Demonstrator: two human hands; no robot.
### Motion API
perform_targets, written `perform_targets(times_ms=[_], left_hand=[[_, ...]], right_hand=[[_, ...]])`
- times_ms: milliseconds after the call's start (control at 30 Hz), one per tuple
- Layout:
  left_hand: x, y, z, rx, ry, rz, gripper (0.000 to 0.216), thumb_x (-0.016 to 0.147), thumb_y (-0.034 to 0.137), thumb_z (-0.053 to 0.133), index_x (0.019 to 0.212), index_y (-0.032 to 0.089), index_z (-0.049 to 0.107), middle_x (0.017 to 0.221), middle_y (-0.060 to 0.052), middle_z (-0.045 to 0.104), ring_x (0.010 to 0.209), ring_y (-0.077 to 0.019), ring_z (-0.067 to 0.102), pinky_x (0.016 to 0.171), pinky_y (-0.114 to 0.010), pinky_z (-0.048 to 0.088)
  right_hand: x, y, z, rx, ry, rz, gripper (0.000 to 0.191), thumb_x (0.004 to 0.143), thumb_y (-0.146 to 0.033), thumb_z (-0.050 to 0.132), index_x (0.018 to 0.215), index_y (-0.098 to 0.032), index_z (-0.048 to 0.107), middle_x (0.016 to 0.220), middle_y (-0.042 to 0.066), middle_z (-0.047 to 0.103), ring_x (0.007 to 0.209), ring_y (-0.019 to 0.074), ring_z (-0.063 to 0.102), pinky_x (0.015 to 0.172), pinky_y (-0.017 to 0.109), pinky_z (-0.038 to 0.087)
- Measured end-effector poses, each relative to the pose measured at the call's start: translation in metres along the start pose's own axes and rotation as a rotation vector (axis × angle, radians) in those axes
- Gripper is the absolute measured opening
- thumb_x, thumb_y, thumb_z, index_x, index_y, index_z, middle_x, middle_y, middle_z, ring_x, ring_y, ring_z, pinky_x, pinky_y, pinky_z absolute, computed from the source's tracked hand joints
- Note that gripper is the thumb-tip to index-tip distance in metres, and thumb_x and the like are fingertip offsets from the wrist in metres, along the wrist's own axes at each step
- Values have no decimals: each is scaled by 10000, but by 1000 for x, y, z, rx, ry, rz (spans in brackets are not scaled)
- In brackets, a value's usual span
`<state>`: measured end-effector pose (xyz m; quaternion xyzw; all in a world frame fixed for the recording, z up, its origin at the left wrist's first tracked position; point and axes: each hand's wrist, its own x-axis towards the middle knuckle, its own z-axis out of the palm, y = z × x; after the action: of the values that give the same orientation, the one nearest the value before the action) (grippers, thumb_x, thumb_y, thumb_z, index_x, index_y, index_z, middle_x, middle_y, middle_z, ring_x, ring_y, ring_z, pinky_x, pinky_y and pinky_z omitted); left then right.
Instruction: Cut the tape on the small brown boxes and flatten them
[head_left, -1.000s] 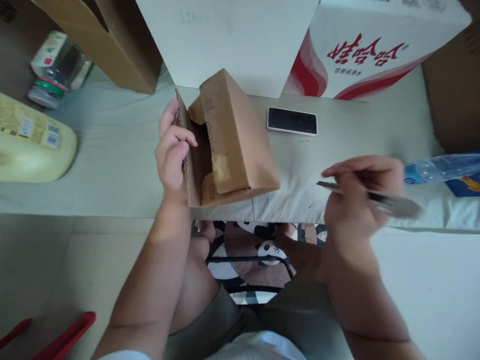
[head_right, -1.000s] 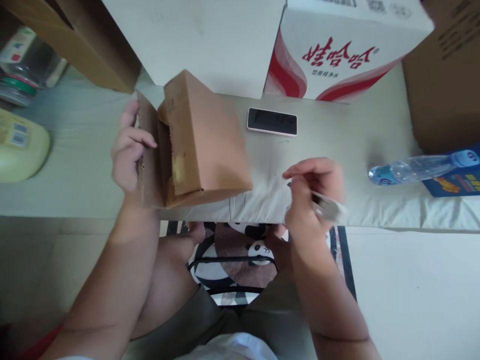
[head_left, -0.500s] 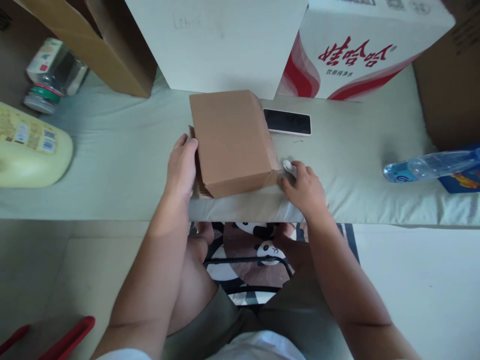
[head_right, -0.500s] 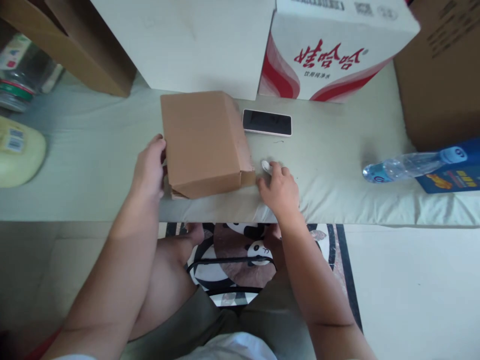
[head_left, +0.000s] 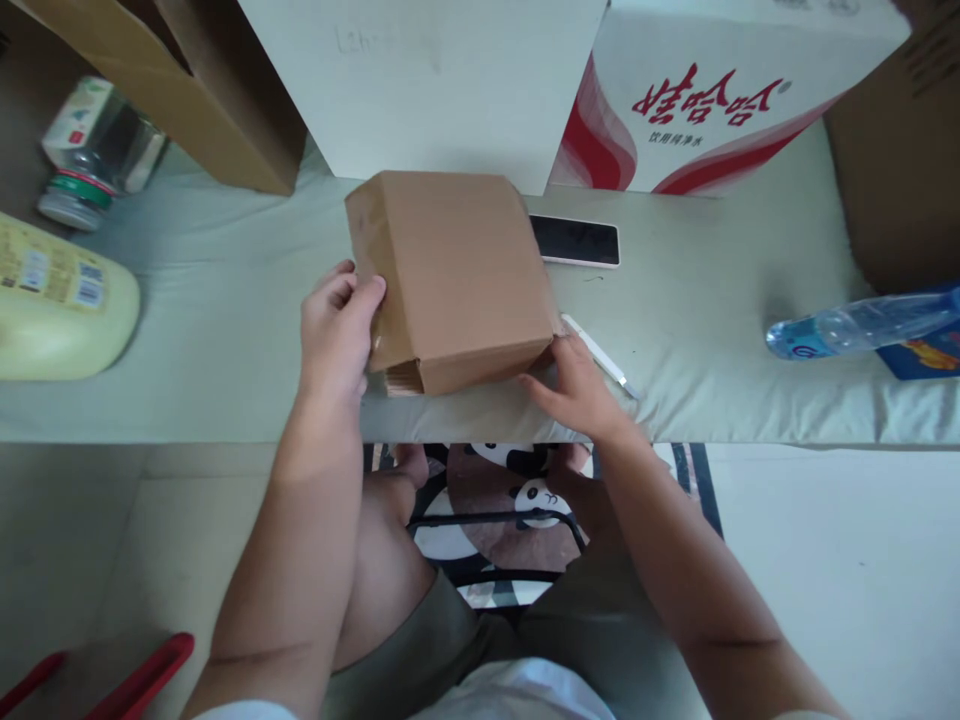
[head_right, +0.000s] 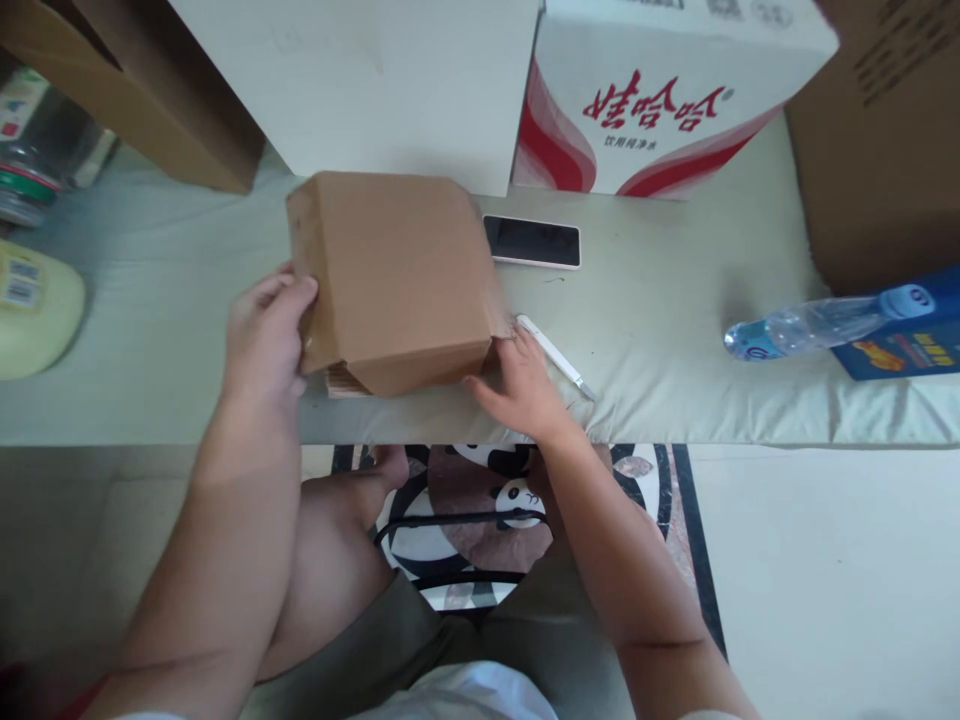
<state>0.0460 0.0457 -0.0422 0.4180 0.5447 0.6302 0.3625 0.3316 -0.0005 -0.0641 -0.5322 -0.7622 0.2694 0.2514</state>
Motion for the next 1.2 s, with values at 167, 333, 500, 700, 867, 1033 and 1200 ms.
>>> perform_targets(times_ms=[167, 333, 500, 700, 867, 1033, 1200], left_hand=[[-13, 35, 11, -279, 7, -191, 113, 723, 266, 684, 809, 195, 701, 723, -7, 678, 670, -171, 596, 607, -294, 456], [-13, 44, 8, -291, -73, -200, 179, 714, 226, 640, 856, 191, 745, 763, -51, 741, 911, -272, 730, 775, -390, 602], [-9, 43, -4, -437, -111, -314, 132, 780, 322, 651, 871, 252, 716, 918, -41, 777, 1000, -281, 735, 903, -452, 618], [-11, 38, -12, -390, -305, -419, 414, 687, 616, 766, 972, 315, 777, 1006, -72, 800, 1078, -367, 717, 821, -502, 627], [-12, 39, -4, -390, -180, -489, 290, 795, 458, 697, 977, 239, 752, 906, -49, 775, 739, -220, 685, 533, -312, 546], [-8, 28, -1, -304, -74, -338, 123, 758, 296, 681, 842, 206, 685, 766, -32, 679, 729, -195, 639, 638, -313, 532], [-10, 20, -2, -134, -71, -350, 91, 753, 269, 678, 742, 219, 602, 625, -3, 517, 634, -192, 578, 628, -324, 491]], right_hand=[[1, -8, -1, 226, 32, 92, 639, 862, -452, 592, 1420, -160, 484, 1366, 194, 645, 1298, 363, 600, 1135, 556, 490], [2, -7, 2, 298, 29, 93, 600, 835, -337, 456, 1420, -211, 507, 1383, 135, 642, 1356, 318, 567, 1216, 529, 427], [3, -12, 2, 336, 13, 79, 715, 818, -329, 439, 1521, -203, 402, 1454, 140, 602, 1376, 314, 573, 1174, 513, 482], [0, -13, 3, 370, 101, 85, 541, 882, -339, 458, 1410, -224, 478, 1360, 134, 654, 1347, 295, 590, 1115, 466, 528], [-1, -4, 7, 366, 227, 100, 481, 914, -423, 547, 1348, -235, 463, 1273, 130, 601, 1081, 235, 652, 859, 378, 608], [-1, -5, 4, 275, 320, 174, 468, 894, -489, 612, 1266, -215, 541, 1227, 125, 649, 1081, 245, 650, 915, 400, 578], [0, -5, 2, 498, 359, 193, 427, 928, -645, 538, 964, -231, 640, 959, 59, 715, 1000, 243, 689, 897, 382, 563]])
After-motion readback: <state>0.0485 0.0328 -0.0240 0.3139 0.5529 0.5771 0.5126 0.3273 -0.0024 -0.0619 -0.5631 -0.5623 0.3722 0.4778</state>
